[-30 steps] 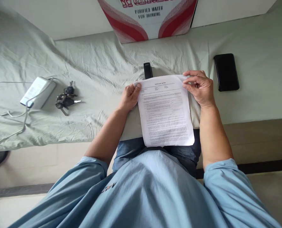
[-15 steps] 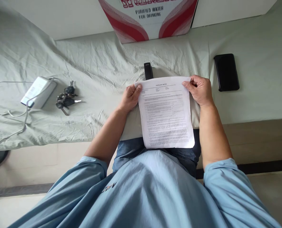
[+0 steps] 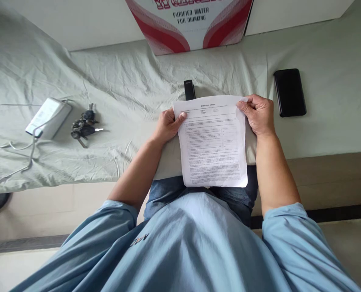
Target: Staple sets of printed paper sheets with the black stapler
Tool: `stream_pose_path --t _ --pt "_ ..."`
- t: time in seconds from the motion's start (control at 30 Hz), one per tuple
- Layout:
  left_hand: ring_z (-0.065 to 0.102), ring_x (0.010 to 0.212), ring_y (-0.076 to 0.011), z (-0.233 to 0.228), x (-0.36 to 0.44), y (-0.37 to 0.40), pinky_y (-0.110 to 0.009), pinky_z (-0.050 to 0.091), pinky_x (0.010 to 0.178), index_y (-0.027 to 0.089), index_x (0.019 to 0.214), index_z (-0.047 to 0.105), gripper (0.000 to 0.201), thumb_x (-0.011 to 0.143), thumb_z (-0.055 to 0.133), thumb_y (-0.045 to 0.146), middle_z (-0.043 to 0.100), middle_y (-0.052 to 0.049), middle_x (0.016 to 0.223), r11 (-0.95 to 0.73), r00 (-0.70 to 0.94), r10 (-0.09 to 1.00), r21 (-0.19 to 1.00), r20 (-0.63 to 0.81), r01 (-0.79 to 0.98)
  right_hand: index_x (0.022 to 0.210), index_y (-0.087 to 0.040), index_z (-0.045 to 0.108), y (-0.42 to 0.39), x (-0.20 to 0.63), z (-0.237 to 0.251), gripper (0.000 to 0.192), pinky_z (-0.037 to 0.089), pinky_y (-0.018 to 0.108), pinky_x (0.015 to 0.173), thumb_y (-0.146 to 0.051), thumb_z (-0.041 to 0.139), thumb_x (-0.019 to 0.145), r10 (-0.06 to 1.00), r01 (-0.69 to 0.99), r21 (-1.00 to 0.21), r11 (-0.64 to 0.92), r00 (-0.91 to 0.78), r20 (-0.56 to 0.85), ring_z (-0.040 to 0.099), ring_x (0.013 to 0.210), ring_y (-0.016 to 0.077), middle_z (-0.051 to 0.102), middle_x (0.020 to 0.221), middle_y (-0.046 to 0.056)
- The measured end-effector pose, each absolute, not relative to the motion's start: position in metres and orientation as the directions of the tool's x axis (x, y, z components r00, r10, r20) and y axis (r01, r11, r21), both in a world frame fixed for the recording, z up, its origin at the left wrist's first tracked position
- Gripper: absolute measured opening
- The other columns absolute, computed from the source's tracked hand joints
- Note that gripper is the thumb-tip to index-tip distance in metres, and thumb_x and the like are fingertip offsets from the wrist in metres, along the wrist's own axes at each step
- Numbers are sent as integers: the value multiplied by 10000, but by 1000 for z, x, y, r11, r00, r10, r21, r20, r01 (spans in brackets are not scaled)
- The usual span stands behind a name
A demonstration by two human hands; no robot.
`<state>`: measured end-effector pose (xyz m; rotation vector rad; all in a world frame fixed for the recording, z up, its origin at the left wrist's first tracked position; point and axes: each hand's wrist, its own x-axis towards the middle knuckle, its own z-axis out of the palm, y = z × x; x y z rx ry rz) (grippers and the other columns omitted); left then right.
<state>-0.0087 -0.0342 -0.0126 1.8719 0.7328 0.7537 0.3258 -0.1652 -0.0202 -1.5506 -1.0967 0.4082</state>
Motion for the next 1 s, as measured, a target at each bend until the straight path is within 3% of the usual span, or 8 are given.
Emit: stream_pose_path --t 0.13,0.37,0.73,0.87,1.0 --pt "567 677 -153 -11 -9 -36 -323 443 604 227 822 593 785 1060 509 970 624 -27 738 -324 603 784 927 149 191 894 -235 829 -165 327 -21 591 455 316 676 -797 996 814 820 394 -915 81 496 287 563 680 117 775 737 -29" --pt "501 665 -146 -13 -8 -35 -321 384 580 235 802 579 790 1055 503 980 575 -15 711 -328 593 788 928 167 175 889 -234 828 -166 332 -24 583 437 307 667 -782 1008 798 841 365 -927 84 473 263 571 676 104 757 720 -49" --pt "460 647 -150 -10 -7 -35 -347 377 592 247 784 513 781 1082 448 966 531 -4 697 -357 595 781 917 189 178 898 -250 810 -165 329 -24 611 422 330 668 -828 984 802 850 373 -923 94 453 270 550 691 127 733 735 -46" --pt "428 630 -153 -10 -7 -34 -361 376 600 253 776 469 771 1090 436 957 481 5 680 -378 581 786 908 212 181 1014 -265 851 -163 325 -19 588 392 356 703 -810 980 835 816 392 -909 140 475 330 478 715 140 742 810 -24" --pt "471 639 -167 -10 -7 -35 -366 401 610 259 795 500 759 1085 448 959 514 -2 691 -381 594 776 908 210 176 953 -292 848 -161 325 -15 449 389 378 751 -715 986 900 784 463 -868 178 466 410 449 749 154 748 897 -2"
